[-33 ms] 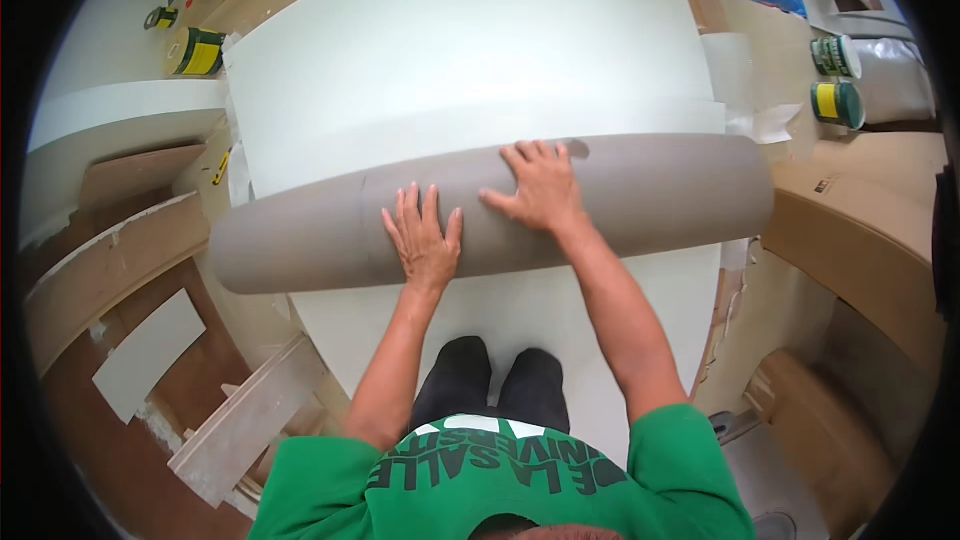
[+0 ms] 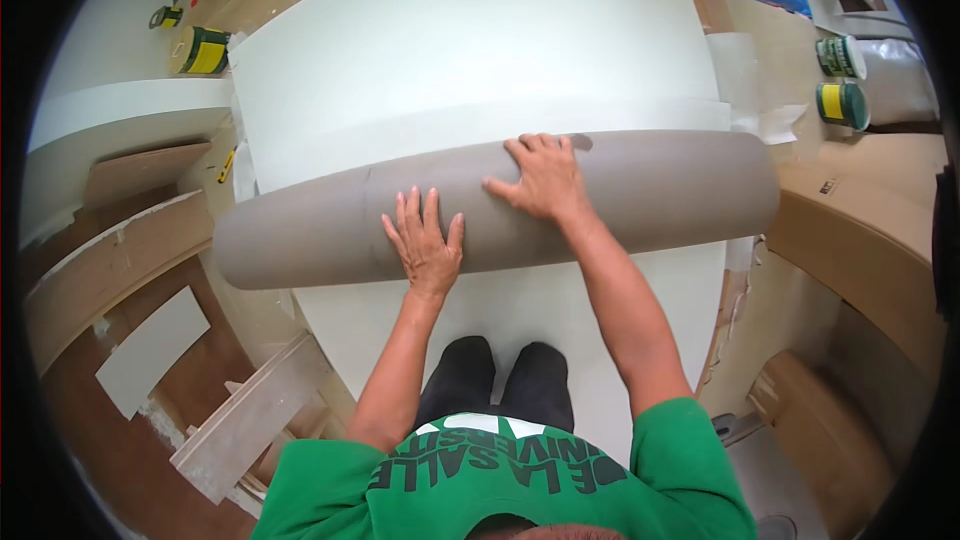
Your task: The person kneels on the floor and rolls a large sheet of gray material into a tight cylinder using both hands. The person repeatedly adjusts the roll to ensure it is compact and uniform.
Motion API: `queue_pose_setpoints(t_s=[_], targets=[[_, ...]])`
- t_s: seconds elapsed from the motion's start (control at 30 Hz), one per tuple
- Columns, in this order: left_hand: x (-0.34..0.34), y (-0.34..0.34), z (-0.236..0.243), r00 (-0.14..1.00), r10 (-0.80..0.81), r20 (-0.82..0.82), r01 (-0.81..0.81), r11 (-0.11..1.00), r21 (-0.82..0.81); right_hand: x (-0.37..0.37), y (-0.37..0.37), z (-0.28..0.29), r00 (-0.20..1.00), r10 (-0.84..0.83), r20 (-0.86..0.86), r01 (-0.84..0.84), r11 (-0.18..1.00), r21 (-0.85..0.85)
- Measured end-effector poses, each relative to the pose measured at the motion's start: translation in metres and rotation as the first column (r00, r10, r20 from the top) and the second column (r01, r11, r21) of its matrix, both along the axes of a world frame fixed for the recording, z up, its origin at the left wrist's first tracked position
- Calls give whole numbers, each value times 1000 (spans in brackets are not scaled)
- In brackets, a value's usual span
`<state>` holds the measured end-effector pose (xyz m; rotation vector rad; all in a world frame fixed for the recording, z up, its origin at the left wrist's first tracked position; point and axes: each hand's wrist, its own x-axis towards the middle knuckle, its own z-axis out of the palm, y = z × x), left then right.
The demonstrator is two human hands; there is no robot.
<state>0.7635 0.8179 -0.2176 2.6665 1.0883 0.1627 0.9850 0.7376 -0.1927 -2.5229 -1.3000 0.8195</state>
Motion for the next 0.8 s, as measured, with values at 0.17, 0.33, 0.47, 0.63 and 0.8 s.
queue_pose_setpoints(t_s=[0.17, 0.33, 0.47, 0.63, 0.8], targets=[[20, 31, 6, 994, 83, -76, -79, 996, 46, 41, 61, -17, 987, 57, -152, -92, 969, -230], [28, 37, 1, 994, 62, -88, -54, 995, 88, 91, 93, -101, 972, 19, -235, -85, 957, -276], [16, 15, -4, 995, 68, -67, -61, 993, 100, 91, 93, -117, 979, 85, -186, -144, 933, -329], [18, 31, -6, 991, 84, -106, -77, 995, 69, 91, 114, -110, 973, 122, -197, -172, 951, -257], [22, 32, -8, 993, 99, -68, -95, 994, 57, 97, 107, -130, 963, 76, -258, -150, 948, -282]])
